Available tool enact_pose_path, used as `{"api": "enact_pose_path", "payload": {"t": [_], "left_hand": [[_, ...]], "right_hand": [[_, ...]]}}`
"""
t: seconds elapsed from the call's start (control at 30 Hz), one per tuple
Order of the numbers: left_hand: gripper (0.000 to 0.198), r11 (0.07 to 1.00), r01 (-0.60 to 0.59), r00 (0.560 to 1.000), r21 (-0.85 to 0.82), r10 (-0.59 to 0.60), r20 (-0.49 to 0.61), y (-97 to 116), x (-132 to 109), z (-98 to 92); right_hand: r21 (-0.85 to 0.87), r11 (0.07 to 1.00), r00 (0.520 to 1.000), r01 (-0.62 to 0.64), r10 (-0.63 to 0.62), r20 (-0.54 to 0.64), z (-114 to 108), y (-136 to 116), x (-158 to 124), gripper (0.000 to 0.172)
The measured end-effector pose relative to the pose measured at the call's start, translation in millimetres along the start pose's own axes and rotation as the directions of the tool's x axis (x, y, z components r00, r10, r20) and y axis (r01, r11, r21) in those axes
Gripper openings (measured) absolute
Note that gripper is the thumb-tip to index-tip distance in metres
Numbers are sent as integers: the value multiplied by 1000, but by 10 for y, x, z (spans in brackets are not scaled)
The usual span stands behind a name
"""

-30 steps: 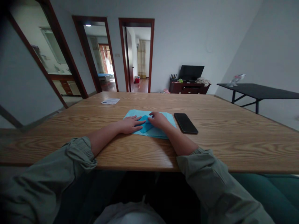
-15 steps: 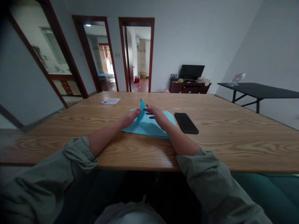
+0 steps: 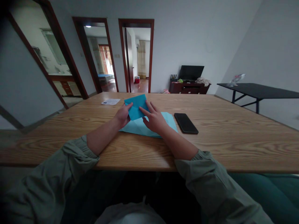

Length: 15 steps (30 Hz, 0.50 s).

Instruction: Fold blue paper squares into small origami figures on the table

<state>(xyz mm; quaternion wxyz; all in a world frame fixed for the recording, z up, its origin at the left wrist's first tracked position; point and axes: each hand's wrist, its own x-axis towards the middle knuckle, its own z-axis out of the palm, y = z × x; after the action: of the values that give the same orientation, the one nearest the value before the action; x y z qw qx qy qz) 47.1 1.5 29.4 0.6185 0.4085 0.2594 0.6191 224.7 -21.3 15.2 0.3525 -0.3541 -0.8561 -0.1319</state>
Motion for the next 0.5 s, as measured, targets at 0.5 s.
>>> {"api": "enact_pose_path", "payload": {"t": [0.5], "left_hand": [[43, 699, -136, 991, 702, 90, 102, 41, 64, -338]], "right_hand": [[142, 975, 983, -169, 157, 93, -59, 237, -50, 45]]}}
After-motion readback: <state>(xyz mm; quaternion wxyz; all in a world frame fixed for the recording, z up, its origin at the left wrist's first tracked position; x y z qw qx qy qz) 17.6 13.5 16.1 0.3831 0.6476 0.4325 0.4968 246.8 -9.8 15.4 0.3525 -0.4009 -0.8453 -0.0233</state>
